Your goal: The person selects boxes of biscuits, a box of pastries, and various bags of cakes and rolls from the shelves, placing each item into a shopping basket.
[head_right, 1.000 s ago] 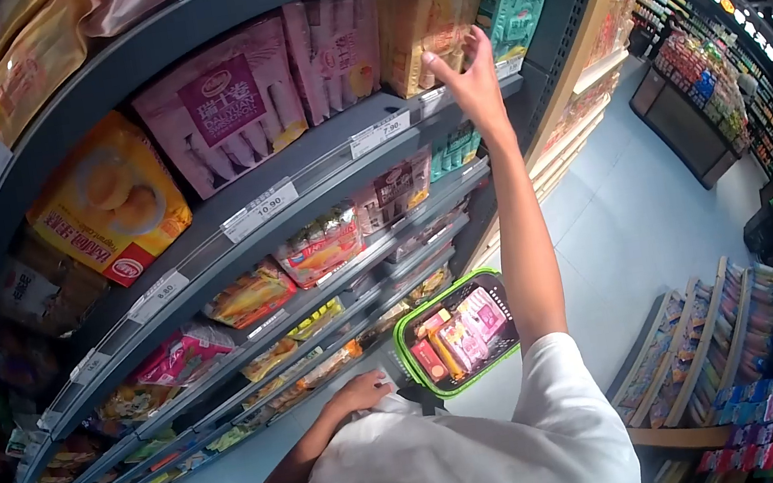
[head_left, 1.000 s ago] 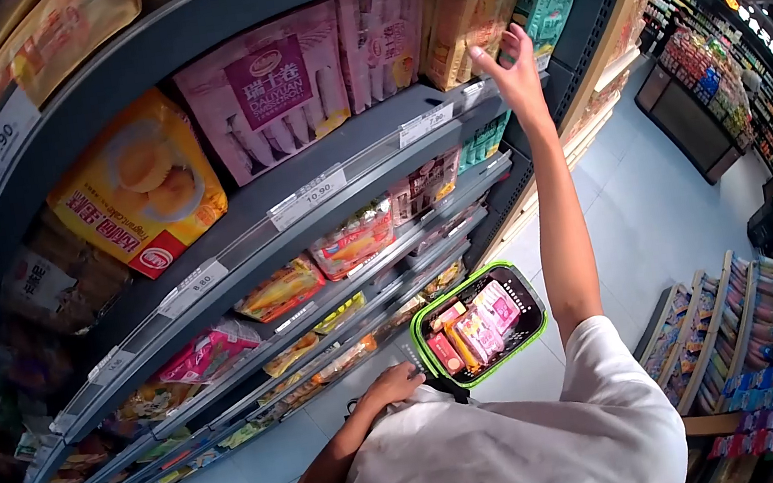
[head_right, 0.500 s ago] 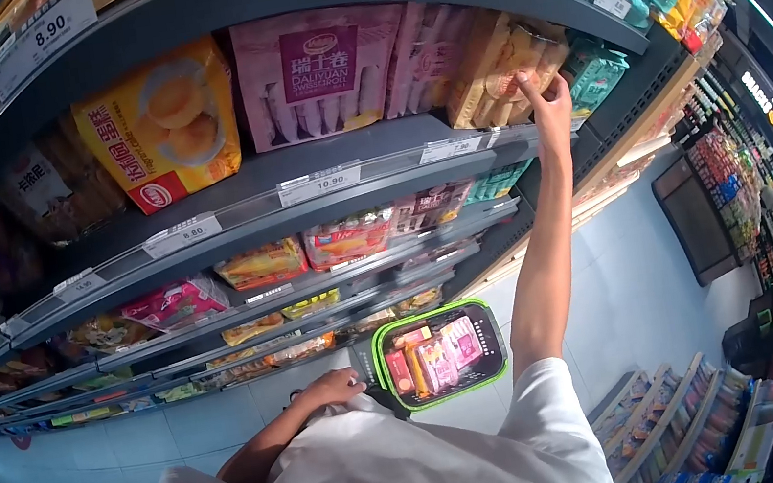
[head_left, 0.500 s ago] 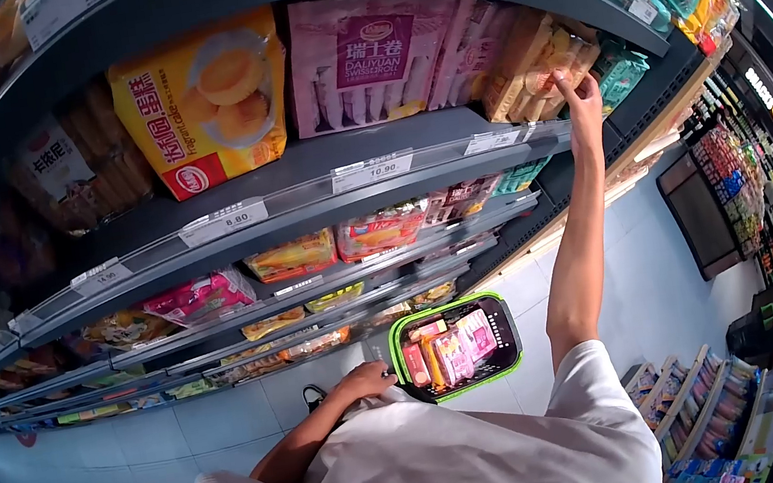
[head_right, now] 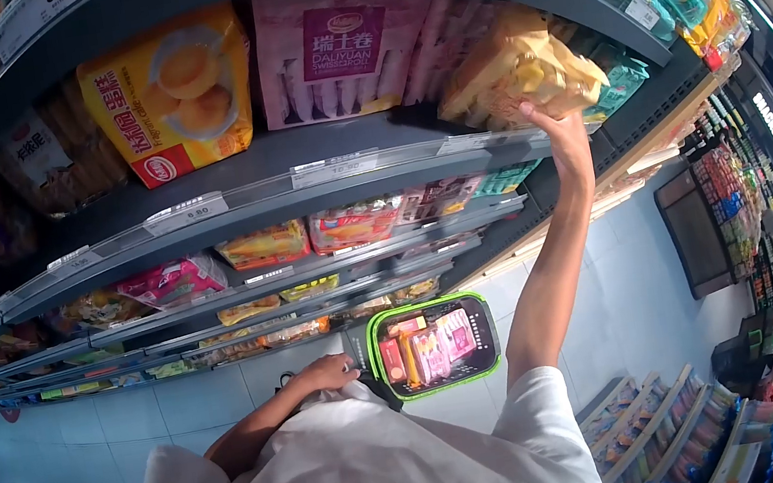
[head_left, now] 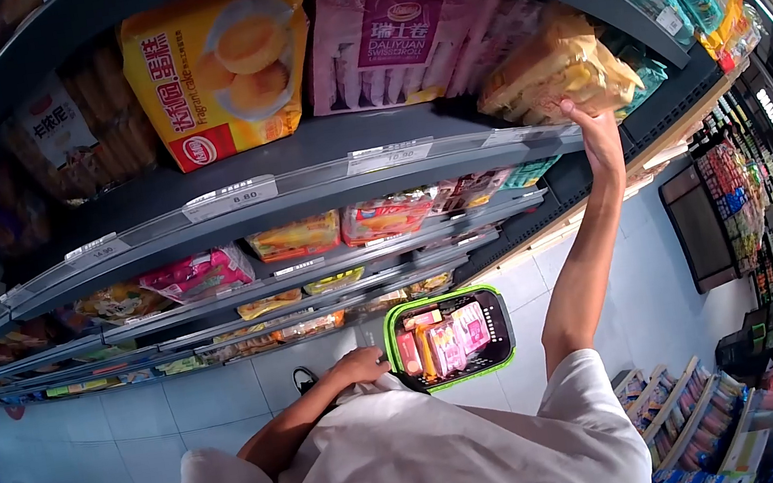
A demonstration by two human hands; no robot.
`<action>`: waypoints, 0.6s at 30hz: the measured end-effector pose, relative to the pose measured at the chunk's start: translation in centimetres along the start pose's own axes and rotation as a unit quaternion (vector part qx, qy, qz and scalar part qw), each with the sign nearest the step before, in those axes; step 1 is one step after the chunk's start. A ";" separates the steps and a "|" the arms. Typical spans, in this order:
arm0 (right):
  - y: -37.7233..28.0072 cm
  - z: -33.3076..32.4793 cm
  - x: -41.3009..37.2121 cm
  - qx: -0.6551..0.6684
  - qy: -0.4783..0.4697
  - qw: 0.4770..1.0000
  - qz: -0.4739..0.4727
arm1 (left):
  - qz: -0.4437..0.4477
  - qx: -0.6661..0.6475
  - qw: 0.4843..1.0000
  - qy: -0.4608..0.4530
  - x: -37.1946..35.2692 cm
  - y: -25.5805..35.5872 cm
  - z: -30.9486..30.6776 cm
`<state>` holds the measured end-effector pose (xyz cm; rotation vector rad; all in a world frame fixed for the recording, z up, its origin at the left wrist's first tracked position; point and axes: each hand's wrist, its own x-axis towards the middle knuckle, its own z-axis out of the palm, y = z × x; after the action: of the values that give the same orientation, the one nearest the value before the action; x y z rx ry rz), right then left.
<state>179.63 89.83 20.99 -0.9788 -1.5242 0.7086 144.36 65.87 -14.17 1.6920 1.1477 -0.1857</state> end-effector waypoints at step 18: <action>-6.1 5.1 -12.3 0.158 0.197 0.963 -0.092 | 0.091 -0.096 0.988 0.074 -0.1 0.6 -2.1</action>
<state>173.66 76.55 19.44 -0.6771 -1.0955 0.5623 143.92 67.43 -12.79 1.6485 1.0746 0.1635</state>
